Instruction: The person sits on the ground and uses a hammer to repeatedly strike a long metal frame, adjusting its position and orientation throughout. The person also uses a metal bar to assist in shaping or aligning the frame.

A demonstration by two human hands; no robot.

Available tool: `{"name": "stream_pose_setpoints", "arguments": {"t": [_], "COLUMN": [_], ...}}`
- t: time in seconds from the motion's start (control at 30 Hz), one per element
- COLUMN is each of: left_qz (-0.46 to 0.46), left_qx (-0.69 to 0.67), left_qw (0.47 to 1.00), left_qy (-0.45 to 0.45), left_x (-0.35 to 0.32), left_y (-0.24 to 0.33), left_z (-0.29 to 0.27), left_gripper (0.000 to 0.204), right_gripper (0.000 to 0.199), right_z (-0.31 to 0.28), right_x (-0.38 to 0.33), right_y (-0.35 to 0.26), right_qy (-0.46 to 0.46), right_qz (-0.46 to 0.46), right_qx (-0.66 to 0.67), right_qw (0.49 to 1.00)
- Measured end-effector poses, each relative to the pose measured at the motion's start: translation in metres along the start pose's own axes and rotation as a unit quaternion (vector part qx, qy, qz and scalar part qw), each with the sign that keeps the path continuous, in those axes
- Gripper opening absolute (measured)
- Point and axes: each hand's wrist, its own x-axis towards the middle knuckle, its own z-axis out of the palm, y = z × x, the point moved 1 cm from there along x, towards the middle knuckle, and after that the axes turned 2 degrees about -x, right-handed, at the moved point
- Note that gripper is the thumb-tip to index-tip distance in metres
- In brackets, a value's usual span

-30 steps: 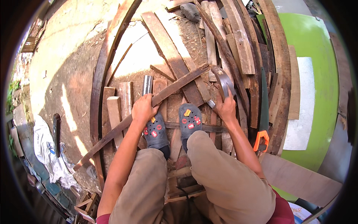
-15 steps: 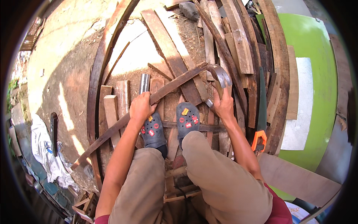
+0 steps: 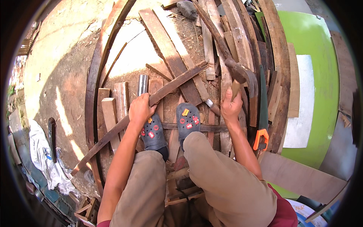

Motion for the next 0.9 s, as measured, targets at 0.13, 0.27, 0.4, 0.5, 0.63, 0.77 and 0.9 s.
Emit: {"name": "stream_pose_setpoints", "arguments": {"t": [0.13, 0.27, 0.4, 0.5, 0.63, 0.77, 0.9], "left_qz": [0.006, 0.014, 0.01, 0.021, 0.0, 0.001, -0.012], "left_qx": [-0.012, -0.02, -0.029, -0.035, -0.04, -0.024, -0.124], "left_qw": [1.0, 0.999, 0.999, 0.999, 0.999, 1.0, 0.986], "left_qy": [0.005, 0.025, 0.024, 0.029, 0.005, 0.007, -0.113], "left_x": [0.008, 0.008, 0.006, 0.008, 0.011, 0.023, 0.049], "left_y": [0.009, 0.005, 0.004, 0.008, 0.004, -0.001, -0.026], "left_z": [-0.002, -0.004, -0.003, -0.002, -0.005, -0.021, -0.029], "left_gripper": [0.041, 0.038, 0.038, 0.038, 0.04, 0.055, 0.074], "right_gripper": [0.037, 0.037, 0.036, 0.038, 0.039, 0.038, 0.035], "right_z": [0.012, 0.015, 0.014, 0.028, 0.014, 0.017, 0.017], "right_x": [-0.002, 0.012, -0.004, 0.009, 0.005, -0.01, -0.012], "right_y": [0.032, 0.021, 0.016, 0.024, 0.023, 0.016, -0.002], "right_qy": [0.04, 0.004, 0.042, 0.119, -0.017, 0.018, -0.007], "right_qz": [-0.023, -0.033, 0.022, -0.222, 0.013, 0.044, 0.116], "right_qx": [0.004, -0.116, 0.005, -0.162, -0.063, 0.127, 0.185], "right_qw": [0.999, 0.993, 0.999, 0.954, 0.998, 0.991, 0.976]}}
